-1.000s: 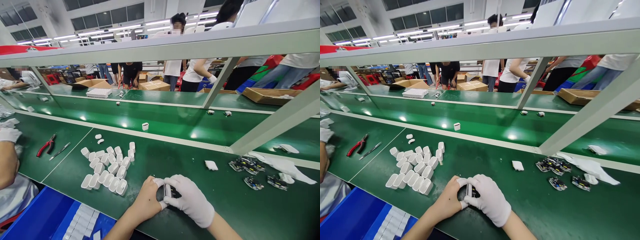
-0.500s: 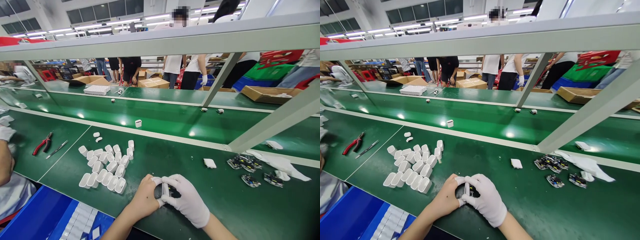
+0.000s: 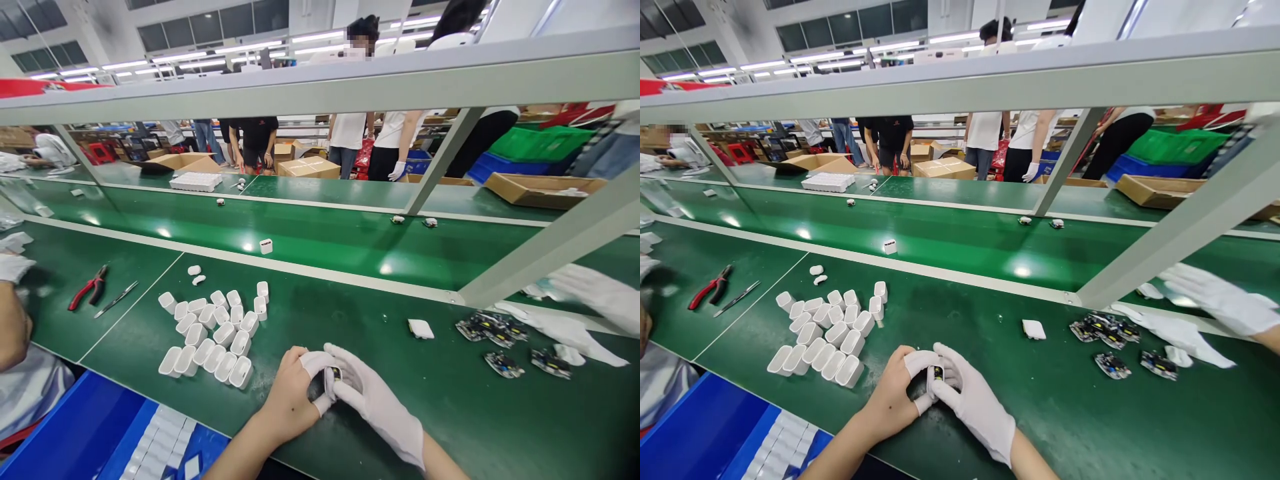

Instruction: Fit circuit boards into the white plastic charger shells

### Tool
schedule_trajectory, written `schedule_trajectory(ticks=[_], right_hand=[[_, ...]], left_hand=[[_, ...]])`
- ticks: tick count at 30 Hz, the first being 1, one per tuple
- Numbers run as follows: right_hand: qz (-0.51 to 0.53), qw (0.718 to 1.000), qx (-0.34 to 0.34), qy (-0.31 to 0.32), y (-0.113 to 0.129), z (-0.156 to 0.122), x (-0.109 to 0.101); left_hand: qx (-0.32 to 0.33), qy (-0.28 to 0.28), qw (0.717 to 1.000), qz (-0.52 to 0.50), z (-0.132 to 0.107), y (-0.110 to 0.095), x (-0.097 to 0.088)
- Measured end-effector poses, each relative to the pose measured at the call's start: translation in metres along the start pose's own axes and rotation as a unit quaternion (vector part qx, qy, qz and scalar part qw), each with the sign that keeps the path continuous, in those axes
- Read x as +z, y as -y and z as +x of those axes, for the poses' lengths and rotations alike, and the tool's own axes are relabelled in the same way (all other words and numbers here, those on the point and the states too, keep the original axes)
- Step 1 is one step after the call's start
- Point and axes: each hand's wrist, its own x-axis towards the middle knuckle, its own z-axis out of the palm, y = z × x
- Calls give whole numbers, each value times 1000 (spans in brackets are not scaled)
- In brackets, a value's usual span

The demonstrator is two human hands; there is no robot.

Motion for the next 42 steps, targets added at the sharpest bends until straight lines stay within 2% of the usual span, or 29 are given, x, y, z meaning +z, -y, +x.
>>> schedule_trajectory(ticks=[2,4,10,12,14,16,18,22,24,27,30,33,38,42], right_hand=[[34,999,11,22,4,-1,3],[30,999,4,19,6,-3,4],[-64,998,-13,15,-2,-8,4],[-123,991,-50,-6,-3,-10,3],[-216,966,-126,-60,-1,-11,2],[-306,927,-190,-101,3,-11,2],[-351,907,-208,-108,7,-10,2],[-347,903,-231,-102,12,-8,3],[-328,905,-250,-108,14,-7,2],[-266,922,-247,-133,17,-9,-3],[-229,937,-216,-151,18,-13,-10],[-246,938,-197,-141,15,-13,-12],[-271,926,-247,-95,7,-9,-7],[-287,916,-260,-106,7,-6,-7]], left_hand=[[19,-16,1000,6,-1,1,1],[29,-25,999,6,-1,2,2],[55,-29,998,-25,1,2,3],[47,-25,998,-34,1,2,4],[21,-20,999,-35,0,4,4],[-13,-13,999,-33,-1,6,5],[-52,4,998,-33,-1,8,6],[-111,55,990,-64,0,5,5],[-118,76,987,-81,1,2,3],[-117,95,986,-73,1,-1,1],[-116,86,988,-59,1,-2,0],[-111,78,989,-60,1,-2,0],[-104,78,990,-54,2,-1,0],[-106,78,990,-41,1,-1,0]])
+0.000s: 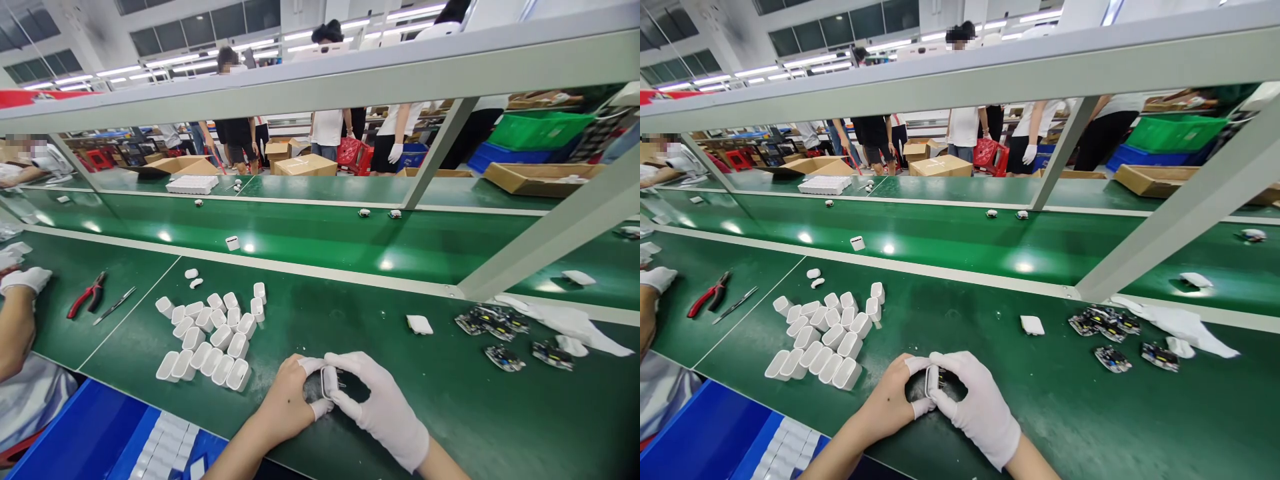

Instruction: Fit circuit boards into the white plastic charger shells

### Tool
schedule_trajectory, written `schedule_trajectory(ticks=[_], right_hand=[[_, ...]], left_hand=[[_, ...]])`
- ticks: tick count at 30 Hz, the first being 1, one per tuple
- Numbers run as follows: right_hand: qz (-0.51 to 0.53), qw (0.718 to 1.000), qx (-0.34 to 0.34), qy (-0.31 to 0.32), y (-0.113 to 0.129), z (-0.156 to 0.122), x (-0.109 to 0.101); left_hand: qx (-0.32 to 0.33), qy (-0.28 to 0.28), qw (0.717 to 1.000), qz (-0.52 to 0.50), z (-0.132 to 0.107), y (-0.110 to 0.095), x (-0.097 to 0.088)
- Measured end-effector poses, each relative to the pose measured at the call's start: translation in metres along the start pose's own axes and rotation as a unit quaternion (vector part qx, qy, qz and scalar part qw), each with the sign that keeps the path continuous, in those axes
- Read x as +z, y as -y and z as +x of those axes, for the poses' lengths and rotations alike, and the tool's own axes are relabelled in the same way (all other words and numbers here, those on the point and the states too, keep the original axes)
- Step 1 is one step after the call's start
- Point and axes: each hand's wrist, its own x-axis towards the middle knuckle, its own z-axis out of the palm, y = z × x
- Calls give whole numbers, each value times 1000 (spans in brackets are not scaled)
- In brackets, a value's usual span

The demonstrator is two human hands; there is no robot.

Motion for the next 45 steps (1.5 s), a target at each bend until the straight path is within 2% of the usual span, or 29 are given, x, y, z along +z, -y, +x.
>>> schedule_trajectory(ticks=[6,15,21,26,37,45], right_hand=[[-3,1000,-14,9,3,-1,0],[-9,999,37,13,4,-8,3],[-40,999,-15,26,8,-1,1],[-60,997,-37,6,7,-1,0],[-41,998,6,41,2,-6,1],[-38,999,15,4,7,-5,7]], left_hand=[[-16,5,1000,5,-1,0,-1],[-27,9,1000,8,0,1,-2],[-20,13,1000,16,-1,0,-3],[-16,11,1000,19,0,0,-4],[-21,10,1000,19,0,-1,-4],[-15,9,1000,17,1,0,-4]])
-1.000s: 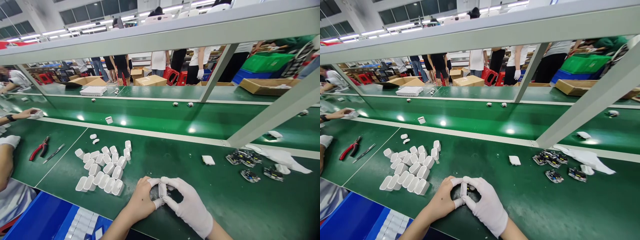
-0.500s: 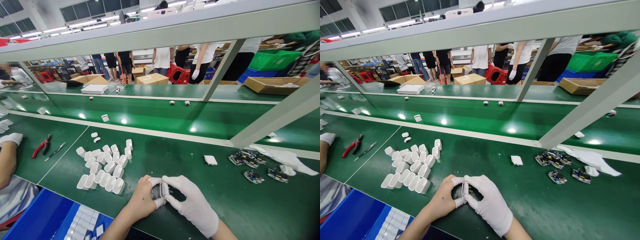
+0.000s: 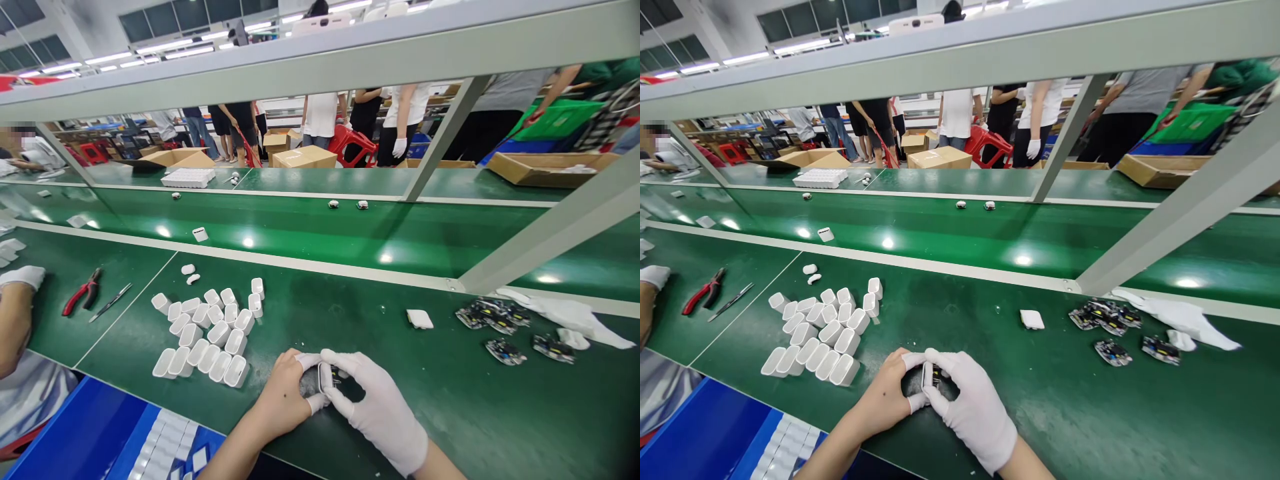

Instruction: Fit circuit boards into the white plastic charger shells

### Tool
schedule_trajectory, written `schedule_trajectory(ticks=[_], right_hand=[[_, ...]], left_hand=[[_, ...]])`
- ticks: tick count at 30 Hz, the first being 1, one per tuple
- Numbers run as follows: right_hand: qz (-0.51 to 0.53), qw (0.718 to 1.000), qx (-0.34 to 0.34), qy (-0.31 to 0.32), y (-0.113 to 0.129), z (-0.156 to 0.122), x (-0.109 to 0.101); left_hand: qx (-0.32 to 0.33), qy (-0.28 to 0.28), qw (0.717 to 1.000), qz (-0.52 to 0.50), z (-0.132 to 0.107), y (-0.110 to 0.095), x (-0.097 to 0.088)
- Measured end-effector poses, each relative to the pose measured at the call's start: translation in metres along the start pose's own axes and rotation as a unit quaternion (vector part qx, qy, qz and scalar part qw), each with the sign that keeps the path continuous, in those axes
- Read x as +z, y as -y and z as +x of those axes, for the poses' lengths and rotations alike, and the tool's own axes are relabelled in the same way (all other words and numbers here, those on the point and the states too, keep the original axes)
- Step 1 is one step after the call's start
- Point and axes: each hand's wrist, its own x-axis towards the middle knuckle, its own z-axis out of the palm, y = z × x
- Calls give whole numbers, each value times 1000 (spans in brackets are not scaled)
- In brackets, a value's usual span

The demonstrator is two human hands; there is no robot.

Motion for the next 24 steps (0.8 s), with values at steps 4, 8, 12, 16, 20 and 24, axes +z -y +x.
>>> schedule_trajectory(ticks=[4,8,12,16,20,24], right_hand=[[7,1000,2,-5,-1,-2,4],[-9,1000,-2,5,-2,-3,3],[-22,999,-21,14,0,-1,-1],[-24,1000,-14,13,1,2,-2],[-12,1000,4,-7,3,2,0],[-21,1000,3,0,5,2,-1]], left_hand=[[-4,1,1000,-4,0,0,0],[-6,4,1000,-4,0,-1,0],[-9,7,1000,-3,0,-2,0],[-10,9,1000,0,0,-2,0],[-9,11,1000,2,-1,-2,0],[-10,14,1000,0,-1,-3,-1]])
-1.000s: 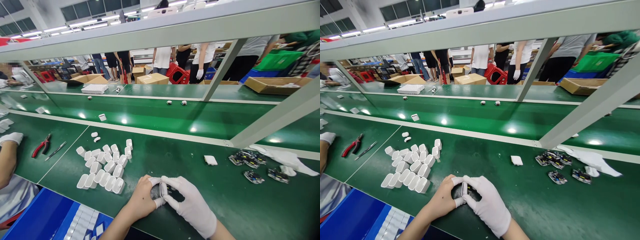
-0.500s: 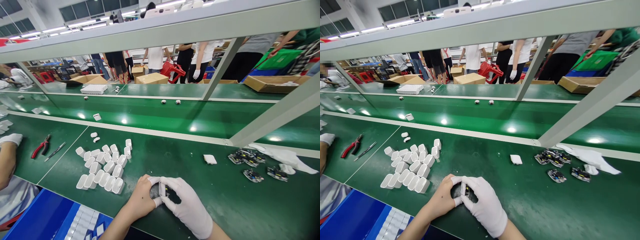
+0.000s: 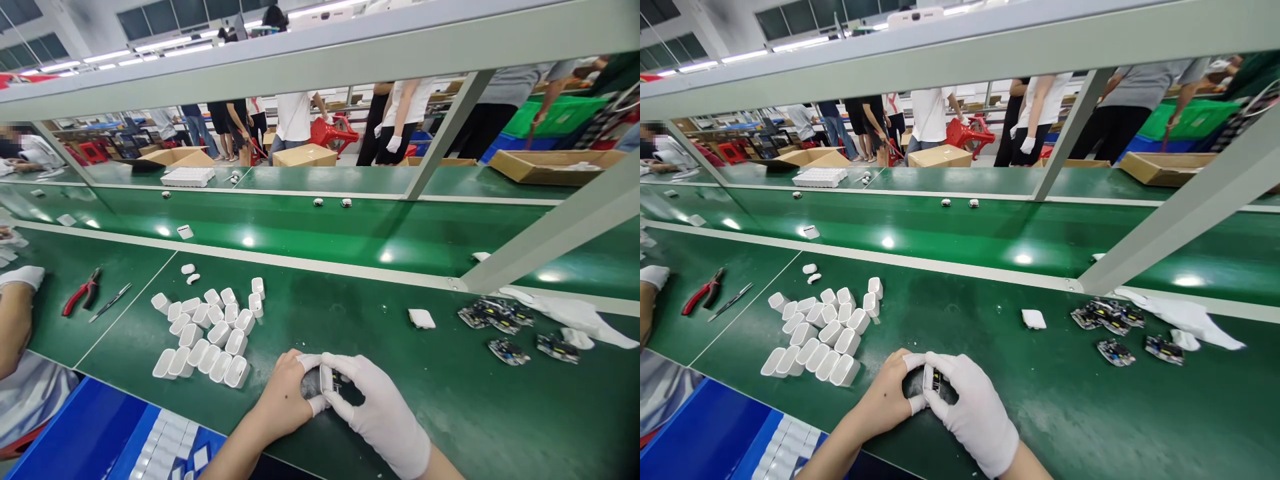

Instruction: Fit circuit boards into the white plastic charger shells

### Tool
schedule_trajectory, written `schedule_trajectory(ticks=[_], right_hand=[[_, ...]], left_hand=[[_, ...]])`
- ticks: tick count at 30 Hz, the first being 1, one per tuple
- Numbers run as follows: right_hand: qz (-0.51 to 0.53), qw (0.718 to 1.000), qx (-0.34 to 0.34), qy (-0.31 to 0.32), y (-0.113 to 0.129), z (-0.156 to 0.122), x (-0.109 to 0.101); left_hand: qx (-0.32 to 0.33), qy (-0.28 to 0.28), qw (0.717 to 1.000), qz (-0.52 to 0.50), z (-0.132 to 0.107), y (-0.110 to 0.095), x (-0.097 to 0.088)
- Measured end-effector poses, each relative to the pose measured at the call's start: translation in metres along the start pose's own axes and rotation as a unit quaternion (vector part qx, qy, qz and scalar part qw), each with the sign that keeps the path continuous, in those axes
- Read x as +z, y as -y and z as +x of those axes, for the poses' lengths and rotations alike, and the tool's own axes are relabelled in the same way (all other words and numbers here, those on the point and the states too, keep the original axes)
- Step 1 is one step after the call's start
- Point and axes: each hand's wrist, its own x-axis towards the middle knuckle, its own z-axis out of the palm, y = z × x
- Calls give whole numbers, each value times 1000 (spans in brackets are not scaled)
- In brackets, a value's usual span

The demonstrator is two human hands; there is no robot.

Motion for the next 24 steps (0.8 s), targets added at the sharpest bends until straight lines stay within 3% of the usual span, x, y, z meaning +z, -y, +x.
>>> schedule_trajectory(ticks=[6,9,14,20,24], right_hand=[[-21,999,4,35,-3,0,-2],[47,996,53,50,-7,-2,1],[187,967,156,70,-9,-9,5],[80,994,46,53,-6,-6,-1],[79,996,34,19,-6,-3,-10]], left_hand=[[-3,0,1000,1,1,0,0],[3,-2,1000,9,1,3,1],[48,-31,998,18,-1,7,4],[40,-22,999,21,-1,7,6],[18,-9,1000,3,1,4,3]])
